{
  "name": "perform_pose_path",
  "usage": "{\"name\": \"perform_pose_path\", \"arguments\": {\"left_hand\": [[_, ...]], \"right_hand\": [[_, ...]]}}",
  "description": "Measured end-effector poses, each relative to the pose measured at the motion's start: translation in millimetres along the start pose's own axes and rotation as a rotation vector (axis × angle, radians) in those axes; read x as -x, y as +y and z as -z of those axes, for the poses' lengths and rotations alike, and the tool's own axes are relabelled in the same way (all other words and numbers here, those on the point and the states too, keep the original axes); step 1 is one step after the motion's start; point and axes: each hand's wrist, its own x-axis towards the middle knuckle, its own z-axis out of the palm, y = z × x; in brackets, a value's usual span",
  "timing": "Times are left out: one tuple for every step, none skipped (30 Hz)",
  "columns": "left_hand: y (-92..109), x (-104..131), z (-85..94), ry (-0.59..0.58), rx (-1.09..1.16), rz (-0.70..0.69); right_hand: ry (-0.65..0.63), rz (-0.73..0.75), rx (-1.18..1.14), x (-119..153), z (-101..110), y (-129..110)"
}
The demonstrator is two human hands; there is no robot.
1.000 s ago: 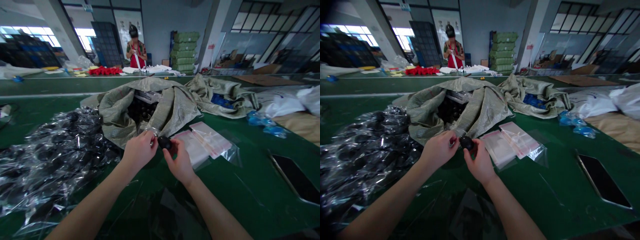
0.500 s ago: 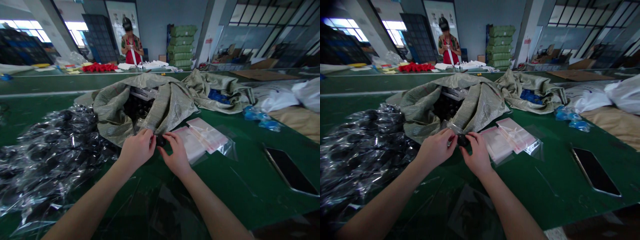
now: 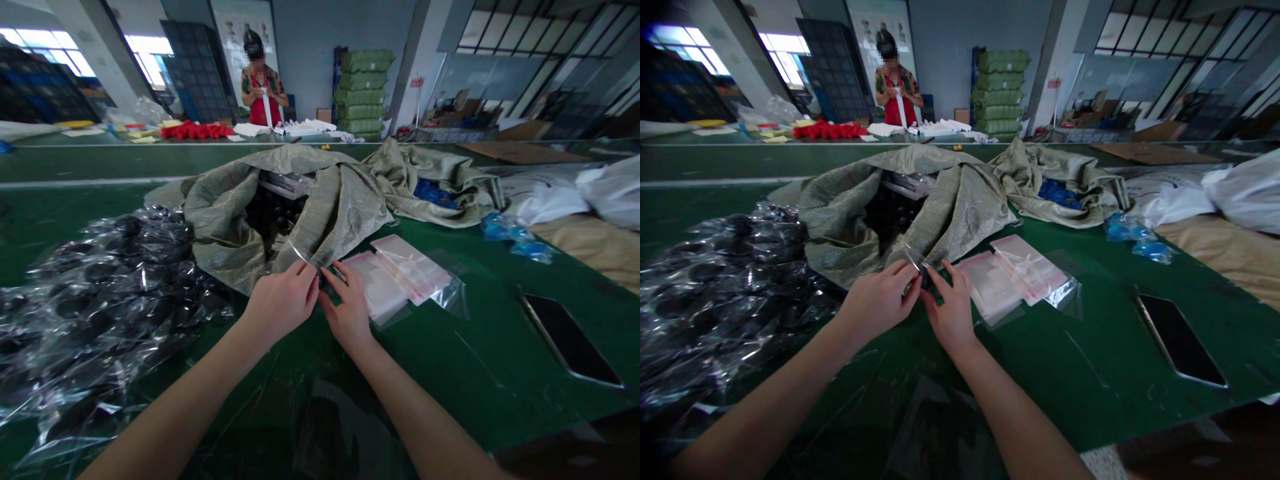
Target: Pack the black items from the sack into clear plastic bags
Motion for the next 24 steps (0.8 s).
{"name": "perform_pose_path", "arguments": {"left_hand": [[1.0,0.4,-0.8,0.001,0.007,-0.009],[1.9,0.9,-1.3,0.004,0.015,-0.018],[2.6,1.3,-1.6,0.008,0.022,-0.028],[3.2,1.7,-1.8,0.014,0.028,-0.037],[3.6,2.1,-1.8,0.02,0.031,-0.044],[4.0,2.4,-1.7,0.022,0.032,-0.049],[4.3,2.7,-1.6,0.023,0.032,-0.054],[4.5,2.9,-1.5,0.02,0.031,-0.061],[4.7,3.1,-1.4,0.017,0.031,-0.067],[4.9,3.2,-1.4,0.014,0.031,-0.071],[5.1,3.3,-1.4,0.013,0.032,-0.075],[5.2,3.4,-1.5,0.013,0.033,-0.077],[5.3,3.5,-1.5,0.014,0.034,-0.077],[5.4,3.6,-1.6,0.019,0.035,-0.079],[5.5,3.6,-1.8,0.026,0.034,-0.08],[5.5,3.7,-2.0,0.034,0.032,-0.08],[5.6,3.8,-2.3,0.04,0.028,-0.079],[5.7,3.9,-2.6,0.043,0.025,-0.08],[5.9,4.0,-2.8,0.043,0.023,-0.082],[6.1,4.2,-3.0,0.039,0.022,-0.087],[6.3,4.3,-3.0,0.034,0.023,-0.094],[6.6,4.4,-2.9,0.027,0.026,-0.101],[6.8,4.5,-2.7,0.02,0.03,-0.105],[7.0,4.6,-2.4,0.014,0.033,-0.105]], "right_hand": [[0.014,0.001,0.002,-0.1,-0.2,1.0],[0.025,0.008,0.003,-0.2,-0.2,2.2],[0.031,0.017,0.004,-0.5,0.0,3.3],[0.034,0.028,0.004,-0.8,0.3,4.3],[0.034,0.035,0.002,-1.1,0.7,5.0],[0.034,0.038,-0.002,-1.4,1.2,5.5],[0.036,0.035,-0.008,-1.7,1.8,5.6],[0.039,0.025,-0.016,-1.9,2.4,5.5],[0.047,0.013,-0.025,-2.2,2.9,5.0],[0.055,0.0,-0.034,-2.3,3.4,4.3],[0.063,-0.011,-0.042,-2.5,4.0,3.4],[0.068,-0.018,-0.048,-2.6,4.5,2.5],[0.07,-0.02,-0.051,-2.7,5.0,1.6],[0.069,-0.018,-0.051,-2.8,5.6,0.8],[0.064,-0.014,-0.05,-3.0,6.1,0.1],[0.053,-0.012,-0.047,-3.1,6.5,-0.5],[0.043,-0.011,-0.045,-3.2,6.9,-1.0],[0.033,-0.013,-0.044,-3.4,7.0,-1.3],[0.021,-0.017,-0.045,-3.7,7.0,-1.4],[0.011,-0.023,-0.047,-3.9,6.8,-1.4],[0.002,-0.033,-0.05,-4.2,6.5,-1.3],[-0.006,-0.043,-0.055,-4.3,6.0,-1.1],[-0.011,-0.052,-0.06,-4.4,5.4,-0.8],[-0.017,-0.057,-0.065,-4.4,4.9,-0.5]]}}
